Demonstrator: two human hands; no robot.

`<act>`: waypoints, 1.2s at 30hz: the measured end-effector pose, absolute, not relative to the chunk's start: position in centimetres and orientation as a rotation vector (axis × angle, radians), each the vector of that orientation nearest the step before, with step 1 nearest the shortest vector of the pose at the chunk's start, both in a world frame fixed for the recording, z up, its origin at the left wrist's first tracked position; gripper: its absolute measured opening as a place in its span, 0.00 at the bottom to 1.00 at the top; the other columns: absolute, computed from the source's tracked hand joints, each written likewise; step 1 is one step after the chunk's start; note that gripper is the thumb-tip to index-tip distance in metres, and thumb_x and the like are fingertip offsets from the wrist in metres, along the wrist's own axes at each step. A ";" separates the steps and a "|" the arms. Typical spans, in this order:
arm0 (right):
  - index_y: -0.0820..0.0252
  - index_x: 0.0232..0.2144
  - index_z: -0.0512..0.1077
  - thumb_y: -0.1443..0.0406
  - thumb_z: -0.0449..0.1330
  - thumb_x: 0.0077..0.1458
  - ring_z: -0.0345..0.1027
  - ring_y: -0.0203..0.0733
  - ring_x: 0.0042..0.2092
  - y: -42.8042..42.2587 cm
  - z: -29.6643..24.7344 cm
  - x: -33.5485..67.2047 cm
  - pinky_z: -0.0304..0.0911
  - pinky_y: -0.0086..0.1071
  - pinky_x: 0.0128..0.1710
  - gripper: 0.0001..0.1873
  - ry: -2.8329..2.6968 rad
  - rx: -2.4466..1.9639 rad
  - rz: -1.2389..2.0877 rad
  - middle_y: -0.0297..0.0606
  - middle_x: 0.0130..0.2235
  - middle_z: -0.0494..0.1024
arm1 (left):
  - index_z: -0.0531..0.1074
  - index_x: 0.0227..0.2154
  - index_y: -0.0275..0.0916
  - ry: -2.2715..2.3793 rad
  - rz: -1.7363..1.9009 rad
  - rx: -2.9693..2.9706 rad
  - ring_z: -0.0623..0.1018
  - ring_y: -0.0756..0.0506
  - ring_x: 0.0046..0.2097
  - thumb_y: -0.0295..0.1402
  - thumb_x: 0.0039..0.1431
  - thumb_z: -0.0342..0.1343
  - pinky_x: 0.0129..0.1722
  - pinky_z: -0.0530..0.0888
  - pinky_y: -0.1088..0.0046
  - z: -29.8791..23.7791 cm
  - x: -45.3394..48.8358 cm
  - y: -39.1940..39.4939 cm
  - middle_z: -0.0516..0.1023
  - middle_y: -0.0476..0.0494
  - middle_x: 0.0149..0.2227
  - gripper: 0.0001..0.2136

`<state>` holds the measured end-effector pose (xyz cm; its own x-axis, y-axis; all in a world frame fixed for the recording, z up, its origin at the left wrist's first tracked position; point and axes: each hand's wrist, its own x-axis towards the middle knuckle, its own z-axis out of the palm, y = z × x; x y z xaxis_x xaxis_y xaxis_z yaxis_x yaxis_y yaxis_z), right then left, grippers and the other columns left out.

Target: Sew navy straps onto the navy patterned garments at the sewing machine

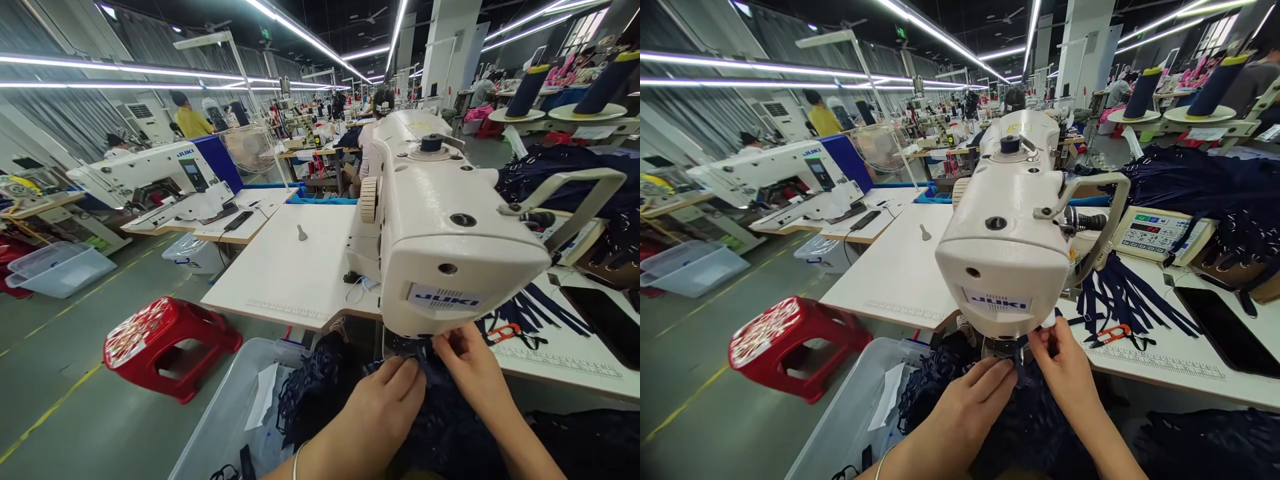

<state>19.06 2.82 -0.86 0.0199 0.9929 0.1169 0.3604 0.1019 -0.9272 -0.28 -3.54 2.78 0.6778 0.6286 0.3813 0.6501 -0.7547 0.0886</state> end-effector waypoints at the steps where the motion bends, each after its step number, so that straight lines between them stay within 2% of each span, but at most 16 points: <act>1: 0.53 0.33 0.63 0.51 0.58 0.57 0.64 0.40 0.30 2.7 -0.8 19.1 0.60 0.31 0.29 0.14 -1.510 -1.391 0.901 0.31 0.28 0.68 | 0.64 0.55 0.26 -1.107 -0.681 -2.817 0.70 0.44 0.56 0.22 0.67 0.39 0.58 0.69 0.68 2.5 -0.6 -3.7 0.71 0.35 0.52 0.17; 4: 0.54 0.33 0.64 0.50 0.59 0.57 0.62 0.40 0.31 2.4 -0.8 18.9 0.60 0.32 0.31 0.15 -1.504 -1.338 0.980 0.31 0.28 0.66 | 0.63 0.57 0.26 -1.140 -0.804 -2.786 0.68 0.44 0.59 0.21 0.68 0.36 0.59 0.69 0.67 1.5 -1.0 -3.8 0.71 0.33 0.54 0.19; 7: 0.54 0.34 0.65 0.50 0.60 0.56 0.63 0.40 0.31 2.4 -0.8 18.4 0.62 0.32 0.33 0.16 -1.428 -1.305 1.116 0.30 0.28 0.65 | 0.66 0.55 0.24 -1.038 -0.746 -2.756 0.69 0.43 0.58 0.23 0.69 0.37 0.58 0.70 0.67 1.4 -0.8 -3.6 0.72 0.32 0.53 0.18; 13: 0.54 0.39 0.67 0.50 0.60 0.55 0.65 0.42 0.36 2.5 -0.8 17.8 0.64 0.33 0.38 0.17 -1.311 -1.313 1.227 0.31 0.31 0.67 | 0.70 0.53 0.33 -1.020 -0.596 -2.646 0.71 0.45 0.56 0.26 0.69 0.43 0.58 0.69 0.68 2.5 -0.8 -3.5 0.72 0.41 0.56 0.15; 17: 0.54 0.34 0.67 0.52 0.62 0.54 0.66 0.43 0.35 2.5 -0.6 18.0 0.66 0.34 0.39 0.14 -1.314 -1.311 1.222 0.29 0.28 0.65 | 0.69 0.55 0.34 -1.051 -0.604 -2.631 0.71 0.46 0.56 0.26 0.69 0.44 0.60 0.67 0.67 2.5 -1.0 -3.5 0.72 0.43 0.56 0.15; 22: 0.55 0.39 0.69 0.52 0.63 0.52 0.68 0.44 0.38 2.5 -0.7 18.1 0.67 0.34 0.41 0.17 -1.316 -1.317 1.239 0.32 0.31 0.70 | 0.70 0.53 0.34 -1.053 -0.688 -2.561 0.73 0.47 0.55 0.29 0.69 0.48 0.56 0.71 0.70 1.9 -0.7 -3.3 0.75 0.42 0.52 0.13; 26: 0.55 0.38 0.70 0.51 0.64 0.50 0.70 0.45 0.38 2.5 -0.5 17.8 0.68 0.35 0.41 0.18 -1.291 -1.320 1.230 0.34 0.33 0.74 | 0.69 0.54 0.33 -1.039 -0.631 -2.586 0.71 0.47 0.57 0.28 0.68 0.49 0.58 0.69 0.70 1.9 -0.7 -3.2 0.73 0.43 0.54 0.14; 32: 0.55 0.36 0.69 0.50 0.65 0.49 0.70 0.45 0.38 2.5 -0.5 17.6 0.68 0.34 0.41 0.18 -1.266 -1.327 1.231 0.34 0.32 0.74 | 0.65 0.58 0.32 -0.995 -0.506 -2.618 0.67 0.46 0.59 0.26 0.69 0.45 0.60 0.66 0.69 1.9 -1.1 -3.3 0.68 0.40 0.59 0.17; 36: 0.54 0.40 0.69 0.50 0.63 0.51 0.70 0.46 0.41 2.3 -0.8 17.8 0.68 0.35 0.43 0.20 -1.277 -1.331 1.244 0.36 0.35 0.75 | 0.66 0.57 0.32 -0.993 -0.491 -2.609 0.67 0.44 0.58 0.27 0.69 0.43 0.57 0.67 0.67 2.2 -1.1 -3.2 0.66 0.40 0.60 0.17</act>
<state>17.83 2.30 -0.77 -0.0326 0.9961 -0.0825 0.1083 -0.0785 -0.9910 -1.06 -3.18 2.18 0.7015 0.5774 0.4177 0.6823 -0.7134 -0.1598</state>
